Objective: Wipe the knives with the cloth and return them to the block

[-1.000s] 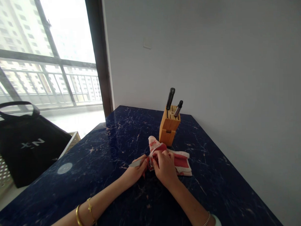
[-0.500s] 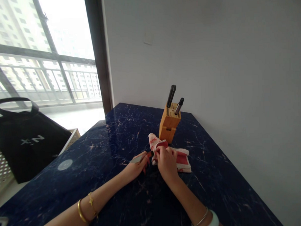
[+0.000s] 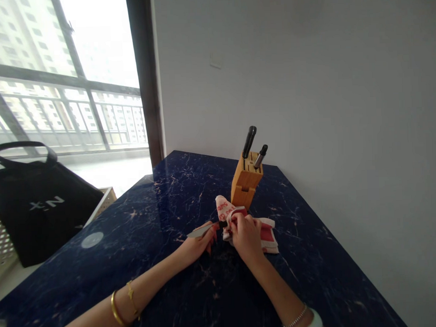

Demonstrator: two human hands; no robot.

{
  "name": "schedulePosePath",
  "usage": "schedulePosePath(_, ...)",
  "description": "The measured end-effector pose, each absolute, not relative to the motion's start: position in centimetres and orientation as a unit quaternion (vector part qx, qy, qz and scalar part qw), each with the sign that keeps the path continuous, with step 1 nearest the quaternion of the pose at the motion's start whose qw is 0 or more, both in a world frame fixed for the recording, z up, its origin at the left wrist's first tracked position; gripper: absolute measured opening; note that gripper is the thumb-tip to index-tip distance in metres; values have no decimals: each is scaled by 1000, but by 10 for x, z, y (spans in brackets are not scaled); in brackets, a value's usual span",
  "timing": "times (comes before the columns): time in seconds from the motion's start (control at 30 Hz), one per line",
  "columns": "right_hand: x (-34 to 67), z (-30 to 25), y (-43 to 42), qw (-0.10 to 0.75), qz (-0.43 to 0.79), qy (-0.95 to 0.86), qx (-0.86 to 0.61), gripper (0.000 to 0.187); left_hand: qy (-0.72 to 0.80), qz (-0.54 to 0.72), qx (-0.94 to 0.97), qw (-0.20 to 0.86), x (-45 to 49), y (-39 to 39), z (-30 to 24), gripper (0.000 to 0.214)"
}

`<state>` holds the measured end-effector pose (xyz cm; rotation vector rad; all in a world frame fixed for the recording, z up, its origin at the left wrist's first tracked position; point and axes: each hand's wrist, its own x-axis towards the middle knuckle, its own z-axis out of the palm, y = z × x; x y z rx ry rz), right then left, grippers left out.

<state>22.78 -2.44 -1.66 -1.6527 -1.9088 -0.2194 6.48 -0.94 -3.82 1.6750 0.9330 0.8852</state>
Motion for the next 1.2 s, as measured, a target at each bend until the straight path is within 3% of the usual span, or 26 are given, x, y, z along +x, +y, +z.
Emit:
schedulePosePath(0.7, 214, -10, -35, 326, -41, -757, -565, 11, 367, 366, 704, 485, 67, -14, -32, 35)
schedulePosePath(1.2, 224, -15, -29, 309, -69, -730, -605, 10, 391, 386, 658, 515, 65, -11, -37, 37)
